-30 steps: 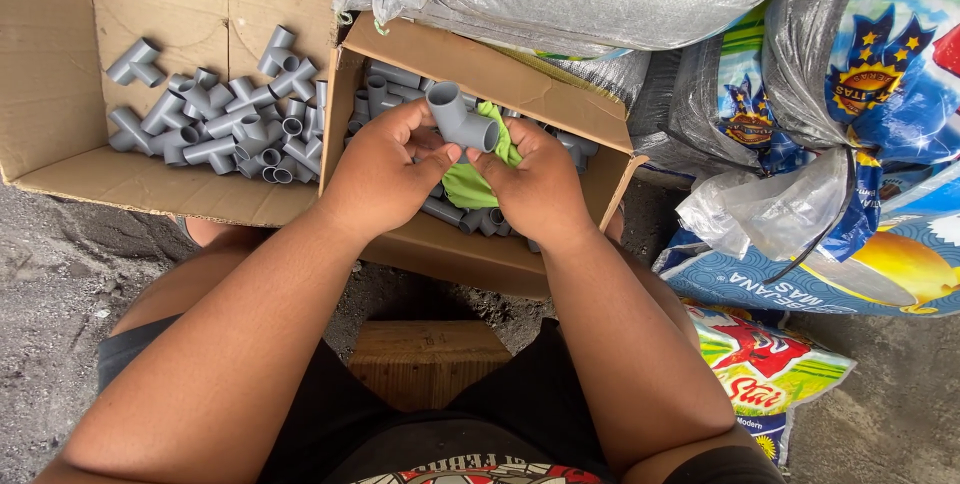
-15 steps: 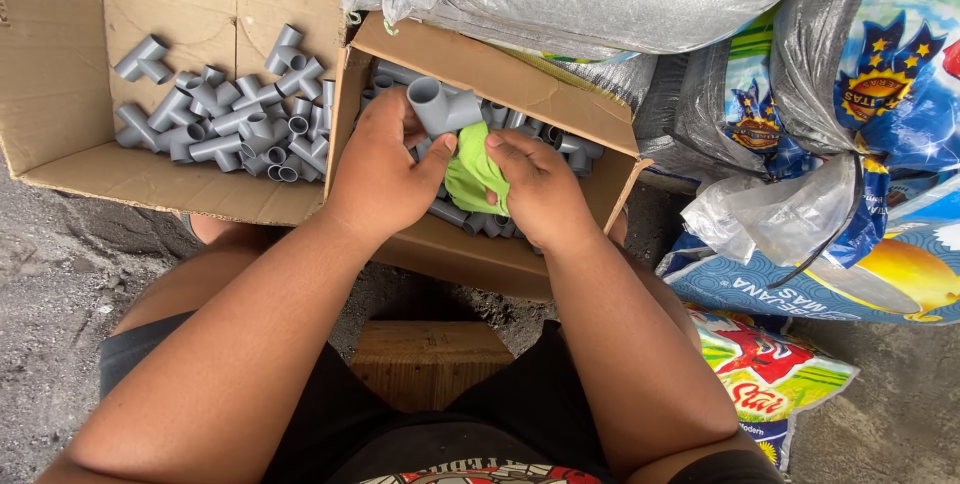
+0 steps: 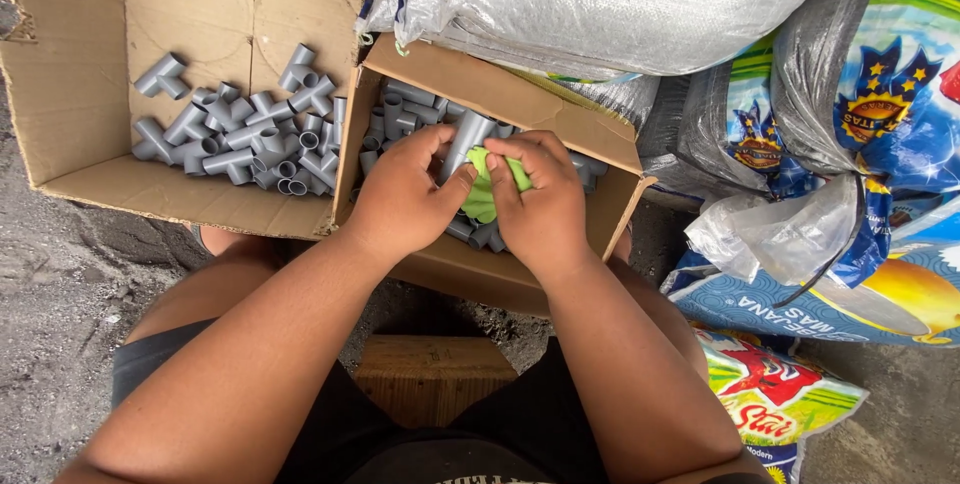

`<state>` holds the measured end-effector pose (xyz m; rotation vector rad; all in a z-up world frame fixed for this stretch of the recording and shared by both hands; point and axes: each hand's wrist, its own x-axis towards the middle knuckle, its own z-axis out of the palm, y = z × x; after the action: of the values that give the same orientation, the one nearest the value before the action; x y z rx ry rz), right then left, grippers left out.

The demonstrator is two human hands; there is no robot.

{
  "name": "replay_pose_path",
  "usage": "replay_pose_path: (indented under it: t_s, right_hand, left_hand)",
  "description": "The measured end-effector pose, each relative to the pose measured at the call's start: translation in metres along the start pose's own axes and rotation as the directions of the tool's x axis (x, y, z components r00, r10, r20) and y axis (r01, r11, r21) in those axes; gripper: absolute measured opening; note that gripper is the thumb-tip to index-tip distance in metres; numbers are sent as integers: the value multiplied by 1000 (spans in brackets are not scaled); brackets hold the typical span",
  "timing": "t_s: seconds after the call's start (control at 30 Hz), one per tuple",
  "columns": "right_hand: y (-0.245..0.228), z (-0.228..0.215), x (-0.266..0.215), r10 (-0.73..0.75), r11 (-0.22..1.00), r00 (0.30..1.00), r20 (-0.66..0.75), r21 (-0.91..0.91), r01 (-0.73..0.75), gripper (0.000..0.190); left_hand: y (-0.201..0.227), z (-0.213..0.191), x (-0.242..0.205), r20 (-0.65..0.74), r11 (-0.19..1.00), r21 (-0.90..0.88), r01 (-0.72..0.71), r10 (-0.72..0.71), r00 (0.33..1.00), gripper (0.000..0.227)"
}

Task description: Cleaning grey PVC T-junction pipe fittings with a cloth and sorting them into a box

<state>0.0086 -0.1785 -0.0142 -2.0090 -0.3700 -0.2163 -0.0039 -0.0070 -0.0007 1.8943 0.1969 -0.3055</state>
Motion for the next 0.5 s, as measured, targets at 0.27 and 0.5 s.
replay_pose_path:
  t_s: [0.27, 0.5]
  right_hand:
    - [2, 1, 0, -64, 998, 997, -46, -33, 62, 13]
    - [11, 7, -5, -36, 993, 997, -73, -111, 28, 10]
  left_hand:
    - [-4, 4, 0, 55, 999, 27, -42, 40, 998, 40]
    - [-6, 3, -4, -13, 976, 81, -203, 205, 979, 42]
